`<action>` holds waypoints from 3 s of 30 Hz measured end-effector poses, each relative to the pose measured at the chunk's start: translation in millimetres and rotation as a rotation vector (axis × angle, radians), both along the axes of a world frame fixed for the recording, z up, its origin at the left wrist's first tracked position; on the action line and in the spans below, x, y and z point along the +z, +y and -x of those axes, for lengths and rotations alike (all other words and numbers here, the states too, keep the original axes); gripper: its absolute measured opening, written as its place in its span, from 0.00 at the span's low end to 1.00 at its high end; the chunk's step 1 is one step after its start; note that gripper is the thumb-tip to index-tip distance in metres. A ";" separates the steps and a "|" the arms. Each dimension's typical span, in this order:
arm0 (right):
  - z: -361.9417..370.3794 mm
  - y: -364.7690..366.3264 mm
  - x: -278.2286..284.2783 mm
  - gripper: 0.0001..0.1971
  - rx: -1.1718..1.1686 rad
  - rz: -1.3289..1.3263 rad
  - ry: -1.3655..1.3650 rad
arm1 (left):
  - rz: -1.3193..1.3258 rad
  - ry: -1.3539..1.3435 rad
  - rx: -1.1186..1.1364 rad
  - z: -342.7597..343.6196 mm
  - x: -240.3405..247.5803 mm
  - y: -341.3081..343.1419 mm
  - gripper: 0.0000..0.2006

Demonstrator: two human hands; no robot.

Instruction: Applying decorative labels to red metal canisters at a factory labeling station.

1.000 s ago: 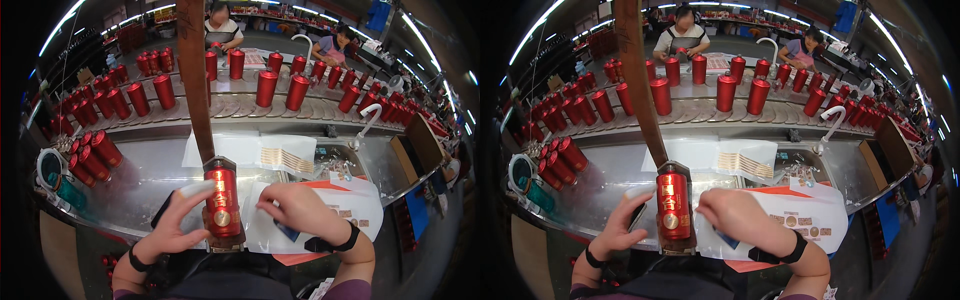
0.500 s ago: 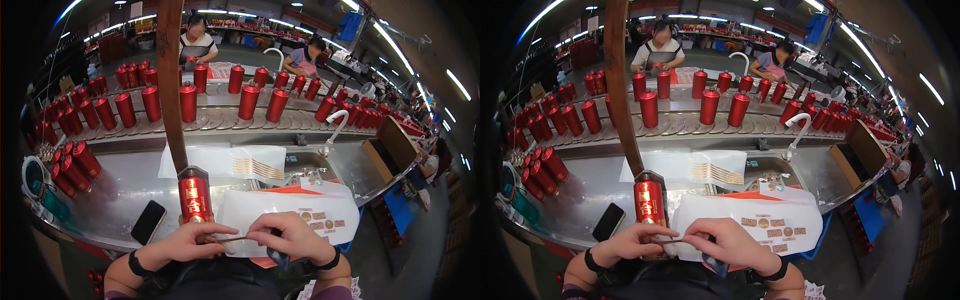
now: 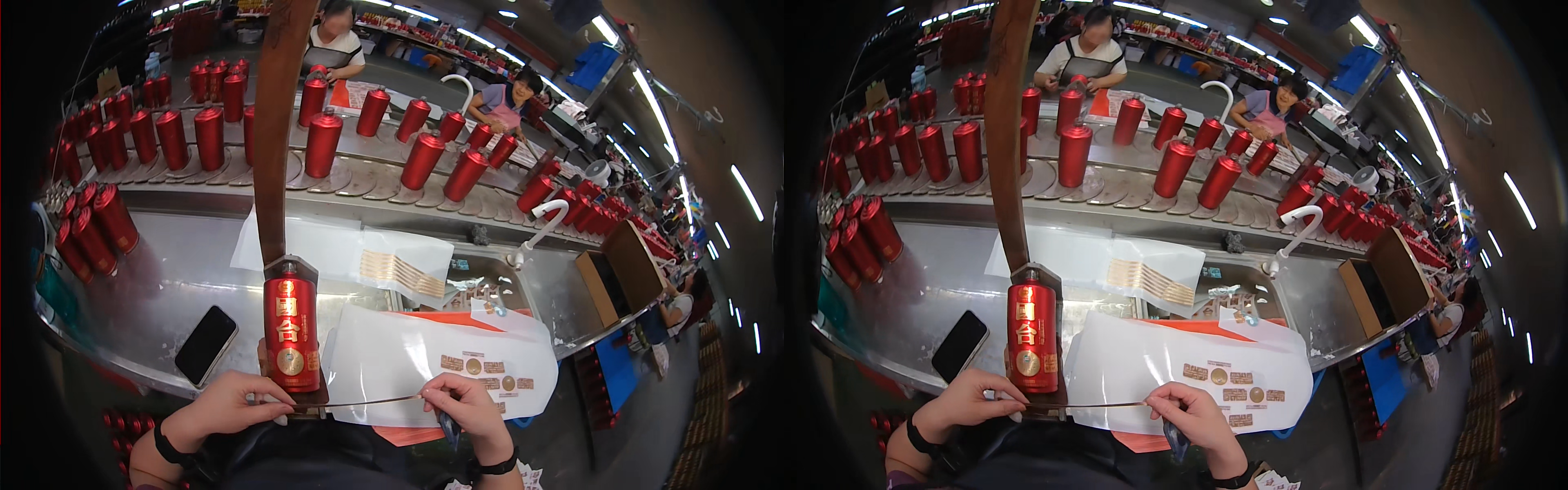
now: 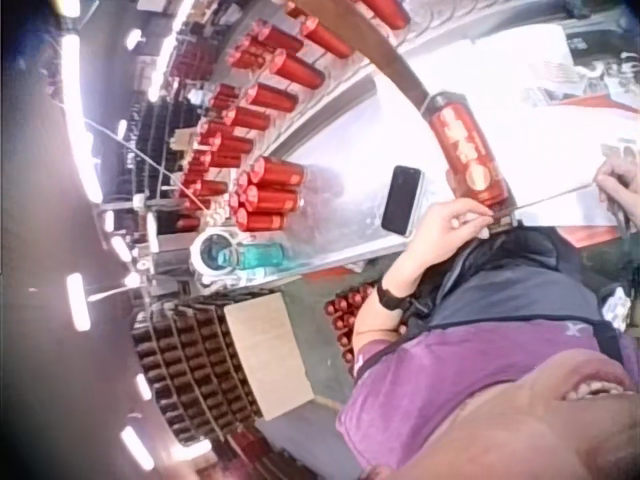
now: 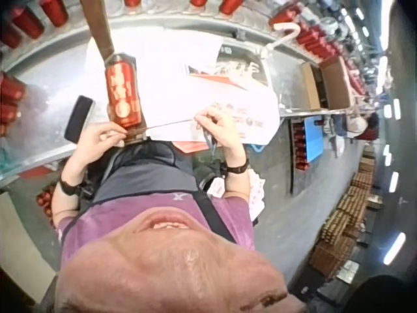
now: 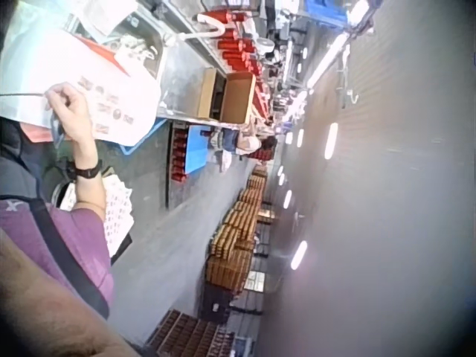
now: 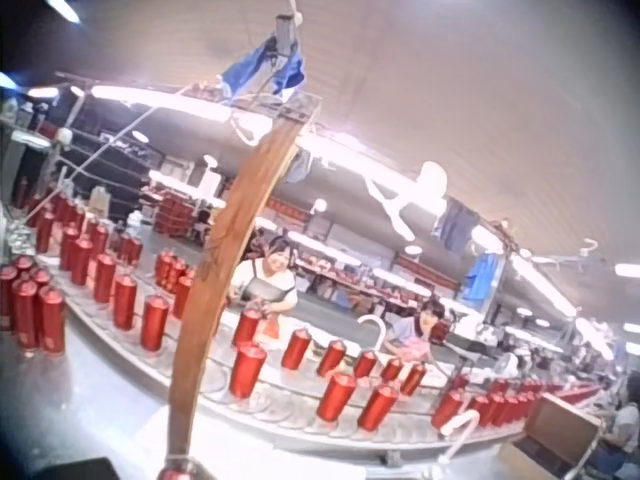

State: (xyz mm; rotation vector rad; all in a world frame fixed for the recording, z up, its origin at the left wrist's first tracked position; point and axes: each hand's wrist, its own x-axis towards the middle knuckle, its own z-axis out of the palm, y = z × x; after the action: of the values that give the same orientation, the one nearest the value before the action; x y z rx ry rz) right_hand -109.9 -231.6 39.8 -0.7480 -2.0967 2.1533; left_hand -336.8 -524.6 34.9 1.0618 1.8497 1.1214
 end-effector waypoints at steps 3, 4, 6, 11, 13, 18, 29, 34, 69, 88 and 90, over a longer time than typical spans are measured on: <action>7.4 2.1 -10.8 0.10 0.035 -0.021 -0.084 | -0.022 0.061 0.050 0.3 -8.4 -6.6 0.07; 6.9 2.4 -18.1 0.10 0.043 -0.018 -0.090 | -0.041 0.019 0.089 -1.8 -9.5 -7.8 0.07; 6.8 6.4 -34.4 0.10 0.014 -0.106 -0.095 | -0.013 0.049 0.087 -0.8 -12.0 -9.1 0.07; 20.7 1.4 -23.4 0.10 -0.120 -0.669 -0.163 | 0.013 0.107 0.065 1.2 -10.3 -12.1 0.07; 31.8 -15.2 2.1 0.10 0.083 -0.645 0.036 | -0.019 0.110 0.002 -1.7 2.4 -7.0 0.07; 78.8 -70.1 17.2 0.19 0.517 -0.398 0.223 | 0.017 -0.011 -0.151 -11.1 28.3 15.0 0.09; 82.5 -93.4 -16.9 0.12 0.523 -0.127 0.063 | 0.034 -0.017 -0.054 -11.3 6.9 -3.2 0.10; 80.7 -97.3 -14.2 0.09 0.500 -0.226 0.066 | 0.003 -0.106 0.024 -8.1 1.5 -10.5 0.09; 91.3 -120.6 -32.2 0.11 0.256 -0.413 0.057 | -0.100 -0.126 0.248 -5.5 -39.7 -35.2 0.07; 95.9 -121.5 -26.5 0.04 0.134 -0.178 -0.019 | -0.218 -0.274 0.318 -3.2 -49.1 -34.4 0.06; 97.6 -120.8 -25.1 0.04 0.133 -0.172 -0.021 | -0.213 -0.264 0.325 -0.8 -53.5 -35.5 0.05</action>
State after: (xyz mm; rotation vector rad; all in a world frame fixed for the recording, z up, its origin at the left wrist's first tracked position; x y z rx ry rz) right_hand -207.5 -352.4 14.7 -0.6344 -2.3683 1.9975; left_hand -336.0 -560.1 -18.5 0.6953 1.7552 1.5958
